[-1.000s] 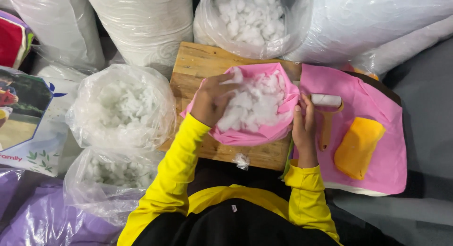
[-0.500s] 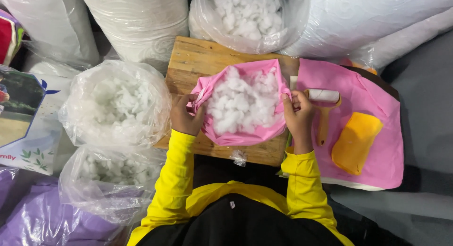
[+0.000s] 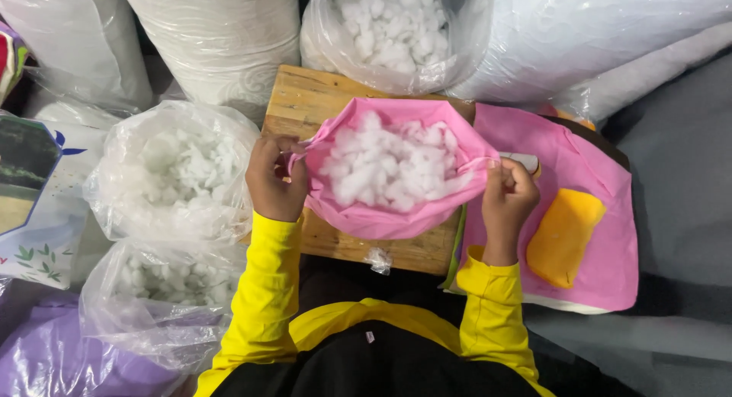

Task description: Stuffing a pink pillowcase with white fiberfill, zipping it shut, and cleaning the surface using a lint roller and a yellow cloth.

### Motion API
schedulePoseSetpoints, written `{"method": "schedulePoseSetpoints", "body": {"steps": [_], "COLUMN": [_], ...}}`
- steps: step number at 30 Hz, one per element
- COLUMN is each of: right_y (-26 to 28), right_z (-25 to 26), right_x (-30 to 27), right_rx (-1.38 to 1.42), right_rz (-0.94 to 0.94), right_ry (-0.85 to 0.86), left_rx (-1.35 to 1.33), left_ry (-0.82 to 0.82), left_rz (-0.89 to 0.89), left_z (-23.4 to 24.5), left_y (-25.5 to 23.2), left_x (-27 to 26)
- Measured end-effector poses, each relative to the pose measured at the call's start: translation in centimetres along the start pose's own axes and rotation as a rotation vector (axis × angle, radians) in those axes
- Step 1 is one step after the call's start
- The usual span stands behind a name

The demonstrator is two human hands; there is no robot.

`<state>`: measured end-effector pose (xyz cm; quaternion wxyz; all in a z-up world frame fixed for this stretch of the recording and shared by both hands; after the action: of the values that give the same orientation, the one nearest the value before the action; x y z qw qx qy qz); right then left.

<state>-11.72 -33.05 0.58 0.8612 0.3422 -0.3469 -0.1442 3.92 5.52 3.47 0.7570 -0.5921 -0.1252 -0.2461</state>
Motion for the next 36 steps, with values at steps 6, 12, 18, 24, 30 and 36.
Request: {"method": "schedulePoseSetpoints", "body": {"steps": [6, 12, 18, 24, 30, 36], "right_y": [1.5, 12.8, 10.8, 8.8, 16.0, 15.4], "right_z": [1.9, -5.4, -7.1, -4.0, -11.5, -13.8], "right_x": [-0.5, -2.3, -1.3, -1.3, -3.7, -3.8], "right_rx": [-0.085, -0.119, -0.731, -0.718, -0.574, -0.477], "right_rz": [0.011, 0.417, 0.12, 0.107, 0.418, 0.584], "right_ry": [0.033, 0.466, 0.573, 0.479, 0.761, 0.637], "left_rx": [0.151, 0.38, 0.51, 0.482, 0.496, 0.75], "left_ry": [0.199, 0.378, 0.391, 0.414, 0.425, 0.305], "left_rz": [-0.044, 0.008, 0.031, -0.005, -0.05, -0.241], "left_z": [0.3, -3.2, -2.6, -1.8, -2.8, -7.0], "left_y": [-1.8, 0.4, 1.0, -0.1, -1.4, -5.3], "left_x": [-0.7, -1.4, -2.3, -1.7, -2.1, -3.4]}}
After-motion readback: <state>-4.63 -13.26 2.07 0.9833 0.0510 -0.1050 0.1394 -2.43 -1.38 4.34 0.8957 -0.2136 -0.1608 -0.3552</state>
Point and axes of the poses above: each hand's wrist, its own x-axis towards the middle knuckle, its own z-axis out of the back of the hand, y = z × x, the point moved 7 cm from there along x, towards the middle knuckle, and after that the axes turned 14 degrees about y, right-handed, at the moved point
